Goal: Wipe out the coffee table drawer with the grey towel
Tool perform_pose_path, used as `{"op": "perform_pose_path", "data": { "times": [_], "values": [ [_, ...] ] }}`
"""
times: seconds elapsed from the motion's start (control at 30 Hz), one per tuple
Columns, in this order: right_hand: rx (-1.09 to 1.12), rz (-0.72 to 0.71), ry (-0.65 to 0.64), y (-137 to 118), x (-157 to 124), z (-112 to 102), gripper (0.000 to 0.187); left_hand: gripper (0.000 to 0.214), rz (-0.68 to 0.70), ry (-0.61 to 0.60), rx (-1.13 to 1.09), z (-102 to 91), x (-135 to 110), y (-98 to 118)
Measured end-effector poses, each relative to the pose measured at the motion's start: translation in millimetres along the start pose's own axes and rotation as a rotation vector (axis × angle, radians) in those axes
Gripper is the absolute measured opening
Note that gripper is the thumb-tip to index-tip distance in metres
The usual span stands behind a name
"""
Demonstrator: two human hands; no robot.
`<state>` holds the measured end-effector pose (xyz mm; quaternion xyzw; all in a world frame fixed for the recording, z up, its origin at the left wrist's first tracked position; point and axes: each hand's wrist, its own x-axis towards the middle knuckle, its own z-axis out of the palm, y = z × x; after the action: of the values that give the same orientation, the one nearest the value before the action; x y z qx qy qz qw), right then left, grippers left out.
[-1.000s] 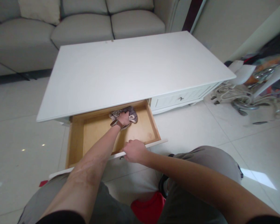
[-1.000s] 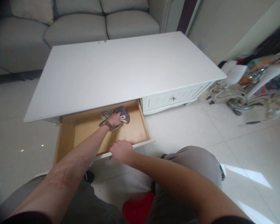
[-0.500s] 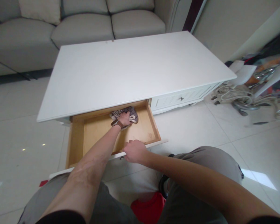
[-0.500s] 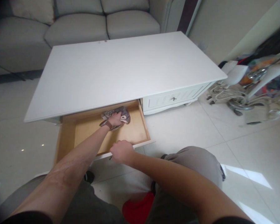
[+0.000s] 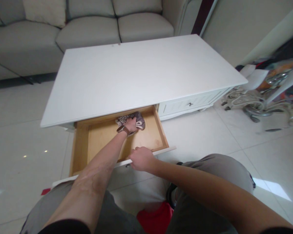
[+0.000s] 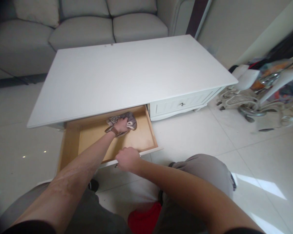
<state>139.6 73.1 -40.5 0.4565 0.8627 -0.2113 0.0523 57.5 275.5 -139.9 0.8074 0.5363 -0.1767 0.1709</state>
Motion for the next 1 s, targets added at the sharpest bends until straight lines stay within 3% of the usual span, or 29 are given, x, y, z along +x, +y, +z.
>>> {"op": "perform_pose_path", "data": {
  "times": [1.0],
  "values": [
    [-0.006, -0.005, -0.025, -0.8, -1.4, -5.2, 0.024, 0.079, 0.014, -0.001, 0.013, 0.0, 0.0, -0.3]
  ]
}}
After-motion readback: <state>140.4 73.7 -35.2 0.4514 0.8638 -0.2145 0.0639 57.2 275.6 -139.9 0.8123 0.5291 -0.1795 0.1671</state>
